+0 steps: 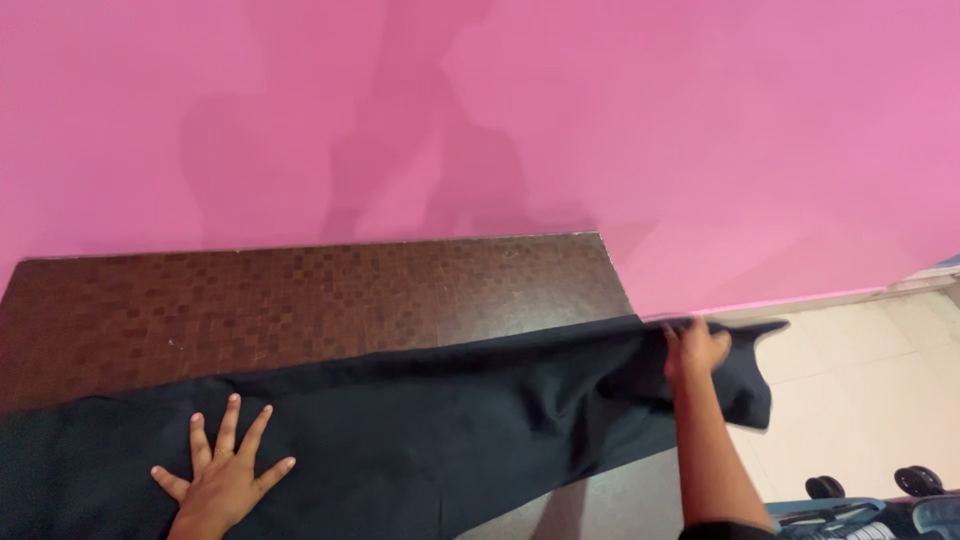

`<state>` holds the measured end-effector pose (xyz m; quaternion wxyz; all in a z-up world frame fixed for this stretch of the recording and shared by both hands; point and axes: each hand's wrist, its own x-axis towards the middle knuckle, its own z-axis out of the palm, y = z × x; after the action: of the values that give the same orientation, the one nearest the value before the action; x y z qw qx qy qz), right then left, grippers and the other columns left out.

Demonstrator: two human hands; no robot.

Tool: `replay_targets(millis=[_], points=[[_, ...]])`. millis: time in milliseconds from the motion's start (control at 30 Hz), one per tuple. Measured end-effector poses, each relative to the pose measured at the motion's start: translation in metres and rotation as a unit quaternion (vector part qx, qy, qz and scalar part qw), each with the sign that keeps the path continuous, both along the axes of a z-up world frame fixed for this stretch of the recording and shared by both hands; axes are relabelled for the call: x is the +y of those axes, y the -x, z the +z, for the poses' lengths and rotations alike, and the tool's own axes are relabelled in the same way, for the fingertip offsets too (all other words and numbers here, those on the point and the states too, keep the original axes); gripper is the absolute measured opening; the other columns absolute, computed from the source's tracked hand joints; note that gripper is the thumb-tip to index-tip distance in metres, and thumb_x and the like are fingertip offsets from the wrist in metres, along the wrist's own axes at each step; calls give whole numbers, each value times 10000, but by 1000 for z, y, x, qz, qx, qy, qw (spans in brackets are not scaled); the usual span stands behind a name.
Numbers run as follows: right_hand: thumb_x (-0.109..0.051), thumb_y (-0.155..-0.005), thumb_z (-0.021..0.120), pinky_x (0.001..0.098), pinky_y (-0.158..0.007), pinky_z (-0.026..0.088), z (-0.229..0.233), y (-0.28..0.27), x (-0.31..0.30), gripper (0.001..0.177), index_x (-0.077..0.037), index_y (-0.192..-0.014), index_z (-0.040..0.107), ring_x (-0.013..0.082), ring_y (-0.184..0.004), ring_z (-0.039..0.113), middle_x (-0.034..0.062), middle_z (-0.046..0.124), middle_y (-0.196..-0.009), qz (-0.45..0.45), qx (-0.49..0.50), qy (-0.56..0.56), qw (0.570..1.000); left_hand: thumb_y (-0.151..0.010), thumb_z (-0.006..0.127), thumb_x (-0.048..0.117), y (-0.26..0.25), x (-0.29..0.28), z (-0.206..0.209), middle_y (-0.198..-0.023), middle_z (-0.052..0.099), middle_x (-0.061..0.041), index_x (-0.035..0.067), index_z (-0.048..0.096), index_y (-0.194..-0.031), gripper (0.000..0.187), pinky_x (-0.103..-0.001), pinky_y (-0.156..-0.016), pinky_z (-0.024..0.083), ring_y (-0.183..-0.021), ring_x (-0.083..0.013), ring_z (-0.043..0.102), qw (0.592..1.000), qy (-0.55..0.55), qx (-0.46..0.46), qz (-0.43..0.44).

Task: The person folds a pair of dark trousers on a table and then places them inside an open suitcase on the floor.

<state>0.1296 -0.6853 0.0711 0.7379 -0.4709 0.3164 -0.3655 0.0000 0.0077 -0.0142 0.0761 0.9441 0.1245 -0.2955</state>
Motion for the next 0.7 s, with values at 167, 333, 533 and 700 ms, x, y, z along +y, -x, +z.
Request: replay_targets(millis=[167,333,533,700], points=[[-219,-880,716,494,-764,598,-16,5,31,417,-12,-1154,480,393,-951,685,203,612,-1108,-35,260,150,953,-791,520,872,-3,2,-5,-1686,-325,80,534,97,-1565,945,-835,-1028,-100,-1500,-356,-367,1000,-8,0,-6],[-406,-719,852,531,-771,578,-40,72,89,719,111,-1140,584,463,-1005,646,325,599,-1167,-184,625,221,726,-783,523,865,-2,5,-11,-1666,-325,85,525,86,-1554,948,-835,-1017,-111,-1485,-351,-372,1000,-4,-15,-4],[-303,-790,792,532,-919,520,-78,107,69,564,100,-1144,617,427,-1081,635,273,642,-1219,-84,474,51,875,-758,549,848,0,4,-2,-1669,-319,109,533,134,-1539,939,-828,-1022,-126,-1484,-336,-388,1000,8,-18,6],[-159,-887,649,584,-1098,415,-84,94,25,429,46,-1262,608,410,-1244,572,221,614,-1360,60,182,-221,956,-766,552,847,-3,3,-3,-1673,-310,93,522,153,-1538,927,-827,-1018,-128,-1485,-343,-389,1000,-1,-20,5]])
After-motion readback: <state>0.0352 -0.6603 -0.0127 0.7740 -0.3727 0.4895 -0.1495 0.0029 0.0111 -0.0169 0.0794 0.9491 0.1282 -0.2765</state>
